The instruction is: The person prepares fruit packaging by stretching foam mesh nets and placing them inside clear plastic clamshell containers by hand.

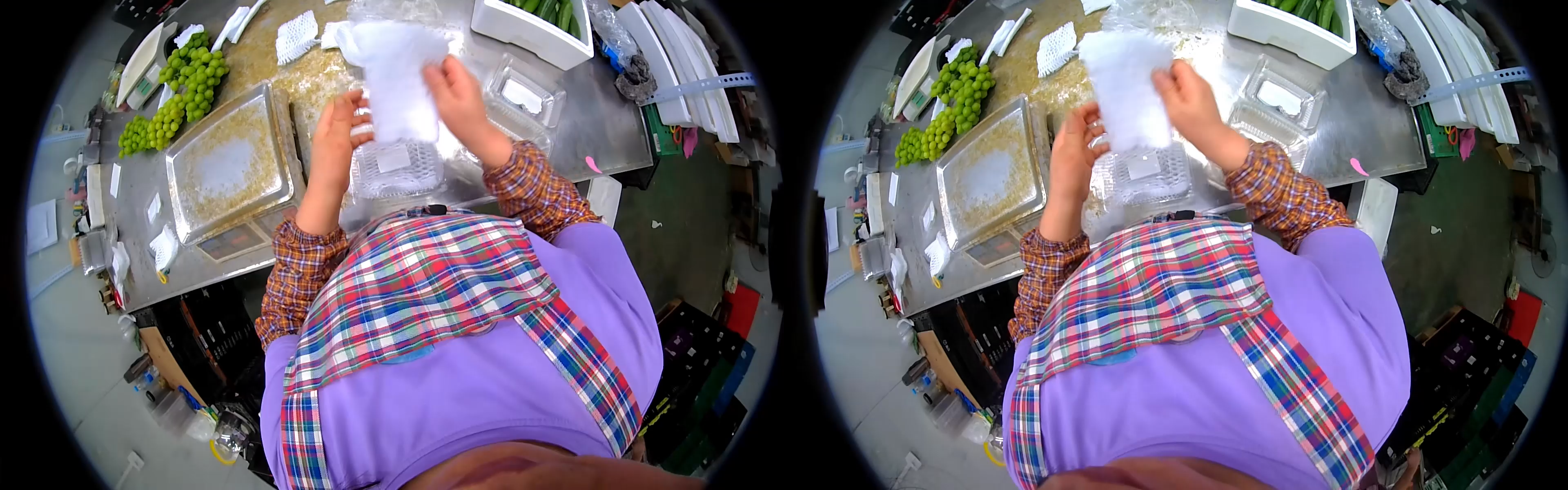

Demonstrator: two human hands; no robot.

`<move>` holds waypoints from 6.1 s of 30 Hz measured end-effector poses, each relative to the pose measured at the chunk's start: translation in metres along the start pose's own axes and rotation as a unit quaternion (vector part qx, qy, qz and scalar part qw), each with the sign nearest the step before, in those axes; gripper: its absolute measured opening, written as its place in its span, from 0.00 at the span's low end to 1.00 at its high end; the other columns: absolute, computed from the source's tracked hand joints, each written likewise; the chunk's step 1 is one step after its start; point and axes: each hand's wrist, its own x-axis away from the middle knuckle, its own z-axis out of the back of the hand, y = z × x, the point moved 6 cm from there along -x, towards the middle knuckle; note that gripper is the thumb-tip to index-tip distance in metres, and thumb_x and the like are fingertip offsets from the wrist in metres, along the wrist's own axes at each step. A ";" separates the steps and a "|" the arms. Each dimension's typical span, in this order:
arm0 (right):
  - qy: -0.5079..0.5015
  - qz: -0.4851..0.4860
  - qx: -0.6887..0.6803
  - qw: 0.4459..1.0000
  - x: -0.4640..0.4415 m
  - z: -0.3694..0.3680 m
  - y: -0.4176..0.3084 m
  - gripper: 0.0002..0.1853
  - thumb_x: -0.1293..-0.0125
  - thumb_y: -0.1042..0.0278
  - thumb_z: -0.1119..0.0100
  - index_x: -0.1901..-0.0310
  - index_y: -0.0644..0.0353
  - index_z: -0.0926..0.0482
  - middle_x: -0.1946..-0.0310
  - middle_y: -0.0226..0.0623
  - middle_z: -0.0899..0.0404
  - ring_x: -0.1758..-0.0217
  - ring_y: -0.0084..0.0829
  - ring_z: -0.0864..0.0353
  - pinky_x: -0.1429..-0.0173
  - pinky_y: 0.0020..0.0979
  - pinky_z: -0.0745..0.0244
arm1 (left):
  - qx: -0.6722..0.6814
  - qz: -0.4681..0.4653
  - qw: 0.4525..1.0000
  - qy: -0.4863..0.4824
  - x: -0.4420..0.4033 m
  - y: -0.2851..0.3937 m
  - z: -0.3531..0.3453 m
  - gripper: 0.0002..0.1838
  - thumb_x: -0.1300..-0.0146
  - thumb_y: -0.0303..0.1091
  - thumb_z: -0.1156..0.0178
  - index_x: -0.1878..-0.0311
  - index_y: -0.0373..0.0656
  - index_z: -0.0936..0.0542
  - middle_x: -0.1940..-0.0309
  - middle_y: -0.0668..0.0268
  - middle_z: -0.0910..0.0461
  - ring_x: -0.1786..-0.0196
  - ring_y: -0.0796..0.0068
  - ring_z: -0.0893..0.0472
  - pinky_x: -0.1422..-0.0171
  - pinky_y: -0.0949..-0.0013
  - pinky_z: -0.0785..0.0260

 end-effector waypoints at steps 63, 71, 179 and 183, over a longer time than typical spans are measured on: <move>-0.356 0.028 0.418 0.836 0.104 0.080 0.055 0.06 0.48 0.69 0.42 0.76 0.61 0.17 0.76 0.48 0.20 0.71 0.51 0.19 0.65 0.45 0.24 | -0.496 -0.084 0.834 -0.229 0.001 -0.073 -0.004 0.18 0.40 0.36 0.36 0.48 0.40 0.20 0.62 0.57 0.17 0.65 0.63 0.19 0.58 0.65 0.26; -0.164 0.026 0.365 0.916 0.090 0.116 0.046 0.08 0.43 0.64 0.41 0.65 0.56 0.15 0.70 0.38 0.17 0.65 0.42 0.17 0.61 0.39 0.22 | -0.408 -0.124 0.890 -0.160 -0.021 -0.044 -0.043 0.11 0.38 0.35 0.38 0.57 0.39 0.17 0.70 0.59 0.17 0.68 0.70 0.19 0.62 0.69 0.27; 0.021 0.041 0.318 0.947 0.008 0.282 0.083 0.25 0.45 0.75 0.38 0.43 0.56 0.22 0.45 0.40 0.22 0.42 0.42 0.23 0.37 0.34 0.30 | 0.393 0.170 0.864 -0.266 0.023 0.120 -0.102 0.09 0.41 0.30 0.52 0.69 0.33 0.28 0.65 0.58 0.29 0.61 0.66 0.27 0.69 0.78 0.31; -0.075 0.187 0.172 0.964 0.015 0.194 -0.064 0.35 0.46 0.64 0.30 0.35 0.59 0.31 0.37 0.40 0.29 0.32 0.37 0.33 0.30 0.37 0.39 | 0.346 0.108 0.898 -0.249 0.029 0.126 -0.088 0.11 0.40 0.30 0.51 0.61 0.32 0.25 0.60 0.53 0.24 0.59 0.59 0.26 0.66 0.75 0.29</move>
